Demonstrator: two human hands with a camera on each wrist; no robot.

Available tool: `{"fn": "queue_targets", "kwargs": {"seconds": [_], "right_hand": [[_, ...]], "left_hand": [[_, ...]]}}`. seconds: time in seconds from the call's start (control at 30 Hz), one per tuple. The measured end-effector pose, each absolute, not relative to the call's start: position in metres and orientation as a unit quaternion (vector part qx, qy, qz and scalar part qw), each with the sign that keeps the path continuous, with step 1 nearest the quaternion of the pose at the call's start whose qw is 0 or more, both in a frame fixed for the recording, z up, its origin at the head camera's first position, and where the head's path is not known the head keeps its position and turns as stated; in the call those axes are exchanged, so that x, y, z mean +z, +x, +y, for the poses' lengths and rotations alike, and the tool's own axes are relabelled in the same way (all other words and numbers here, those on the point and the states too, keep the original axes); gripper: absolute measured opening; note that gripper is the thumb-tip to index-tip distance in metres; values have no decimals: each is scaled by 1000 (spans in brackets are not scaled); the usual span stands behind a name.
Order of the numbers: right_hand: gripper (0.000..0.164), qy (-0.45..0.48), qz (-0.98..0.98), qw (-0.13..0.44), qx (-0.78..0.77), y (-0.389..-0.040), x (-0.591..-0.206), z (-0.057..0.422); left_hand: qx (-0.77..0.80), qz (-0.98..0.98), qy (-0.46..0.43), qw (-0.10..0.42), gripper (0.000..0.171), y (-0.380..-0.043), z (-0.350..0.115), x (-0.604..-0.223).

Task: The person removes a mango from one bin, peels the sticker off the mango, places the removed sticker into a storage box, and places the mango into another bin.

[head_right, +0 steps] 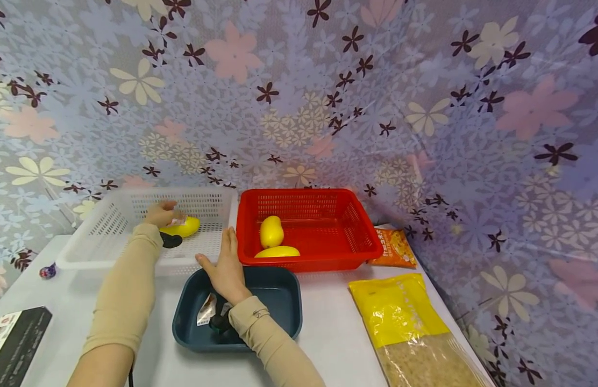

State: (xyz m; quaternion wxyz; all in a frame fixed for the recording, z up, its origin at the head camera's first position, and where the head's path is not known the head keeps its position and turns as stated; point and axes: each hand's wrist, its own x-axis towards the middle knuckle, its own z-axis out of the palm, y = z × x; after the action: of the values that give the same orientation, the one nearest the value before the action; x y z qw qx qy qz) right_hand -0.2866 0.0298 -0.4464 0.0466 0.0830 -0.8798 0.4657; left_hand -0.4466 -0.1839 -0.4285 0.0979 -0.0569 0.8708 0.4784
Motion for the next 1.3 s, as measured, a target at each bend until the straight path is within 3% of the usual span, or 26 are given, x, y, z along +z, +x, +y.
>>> {"fn": "queue_targets", "kwargs": {"seconds": [0.13,0.37,0.5,0.8,1.3], "right_hand": [[84,83,-881,53,462,-285,-446,29],[85,88,-887,60,450,-287,-447,30],[85,81,-883,49,459,-287,-448,30],[83,82,-888,56,449,-290,-449,29],[84,90,-882,51,460,-288,-446,30]], "left_hand": [[451,880,-40,146,76,-447,-186,-437],[416,881,19,225,66,-449,-173,-438],[382,888,34,253,72,-449,-163,-437],[308,917,81,240,81,-437,-157,-416],[468,856,112,190,71,-412,-163,-378]]}}
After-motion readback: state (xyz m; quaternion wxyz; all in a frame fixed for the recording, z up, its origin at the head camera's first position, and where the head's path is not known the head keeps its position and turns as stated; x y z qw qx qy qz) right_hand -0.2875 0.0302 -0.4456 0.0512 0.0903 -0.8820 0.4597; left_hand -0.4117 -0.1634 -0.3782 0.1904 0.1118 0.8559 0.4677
